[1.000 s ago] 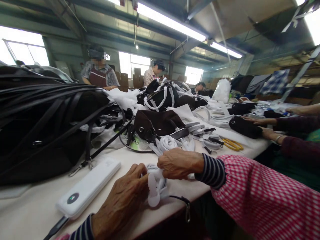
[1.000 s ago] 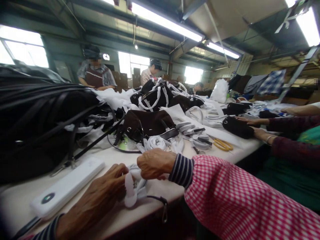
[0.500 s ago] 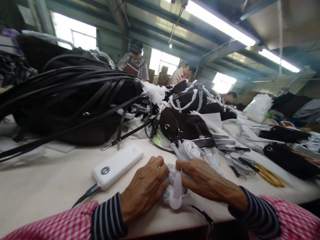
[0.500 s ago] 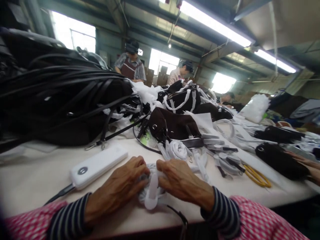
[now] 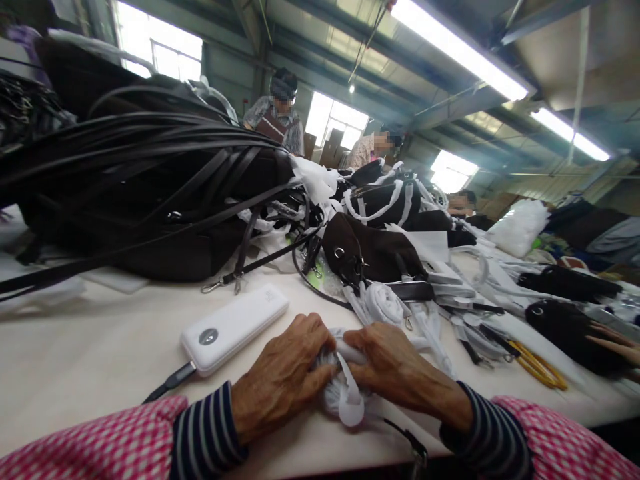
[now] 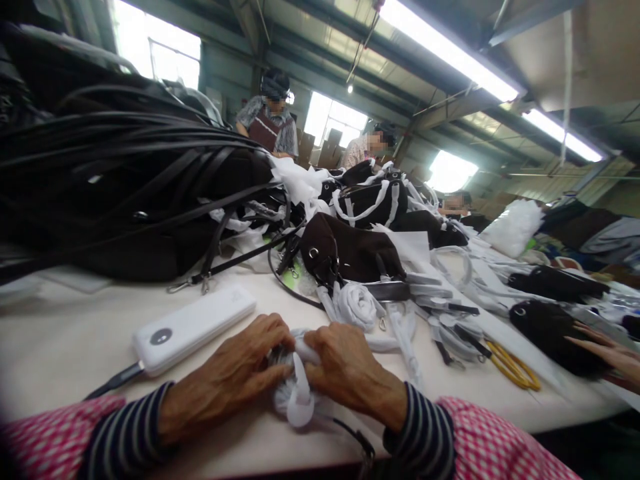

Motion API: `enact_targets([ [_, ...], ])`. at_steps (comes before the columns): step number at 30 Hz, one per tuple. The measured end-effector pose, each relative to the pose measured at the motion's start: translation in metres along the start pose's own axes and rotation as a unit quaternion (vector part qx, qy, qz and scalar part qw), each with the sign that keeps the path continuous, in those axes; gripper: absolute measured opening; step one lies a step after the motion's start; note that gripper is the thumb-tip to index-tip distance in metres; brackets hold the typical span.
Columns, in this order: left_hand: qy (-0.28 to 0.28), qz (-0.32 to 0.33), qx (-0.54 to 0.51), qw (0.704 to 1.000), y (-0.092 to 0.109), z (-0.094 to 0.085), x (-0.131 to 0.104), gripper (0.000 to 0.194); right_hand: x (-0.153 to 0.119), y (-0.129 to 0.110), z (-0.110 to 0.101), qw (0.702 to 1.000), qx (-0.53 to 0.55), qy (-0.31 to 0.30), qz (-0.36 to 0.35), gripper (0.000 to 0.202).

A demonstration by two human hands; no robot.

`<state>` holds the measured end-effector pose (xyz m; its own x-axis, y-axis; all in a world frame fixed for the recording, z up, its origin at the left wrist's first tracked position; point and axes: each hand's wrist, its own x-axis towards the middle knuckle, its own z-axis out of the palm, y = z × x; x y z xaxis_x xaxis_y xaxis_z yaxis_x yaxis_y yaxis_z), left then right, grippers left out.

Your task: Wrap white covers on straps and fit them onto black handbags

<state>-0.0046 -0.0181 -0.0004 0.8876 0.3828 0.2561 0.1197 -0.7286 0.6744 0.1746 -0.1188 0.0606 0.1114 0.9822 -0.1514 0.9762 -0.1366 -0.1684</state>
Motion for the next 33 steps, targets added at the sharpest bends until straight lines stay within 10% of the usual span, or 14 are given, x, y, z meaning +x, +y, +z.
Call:
enact_targets([
  [6, 0.007, 0.033, 0.033, 0.999, 0.001, 0.001, -0.005, 0.013, -0.004, 0.019, 0.011, 0.985, 0.173, 0.005, -0.028, 0.032],
  [20, -0.024, -0.051, 0.096, 0.994, 0.023, 0.000, 0.008, 0.011, -0.013, 0.025, 0.020, 0.985, 0.170, 0.020, -0.020, 0.031],
  [33, -0.002, -0.071, 0.067, 0.995, 0.025, 0.005, 0.003, 0.012, 0.000, 0.020, -0.001, 0.949, 0.292, -0.119, -0.012, 0.018],
])
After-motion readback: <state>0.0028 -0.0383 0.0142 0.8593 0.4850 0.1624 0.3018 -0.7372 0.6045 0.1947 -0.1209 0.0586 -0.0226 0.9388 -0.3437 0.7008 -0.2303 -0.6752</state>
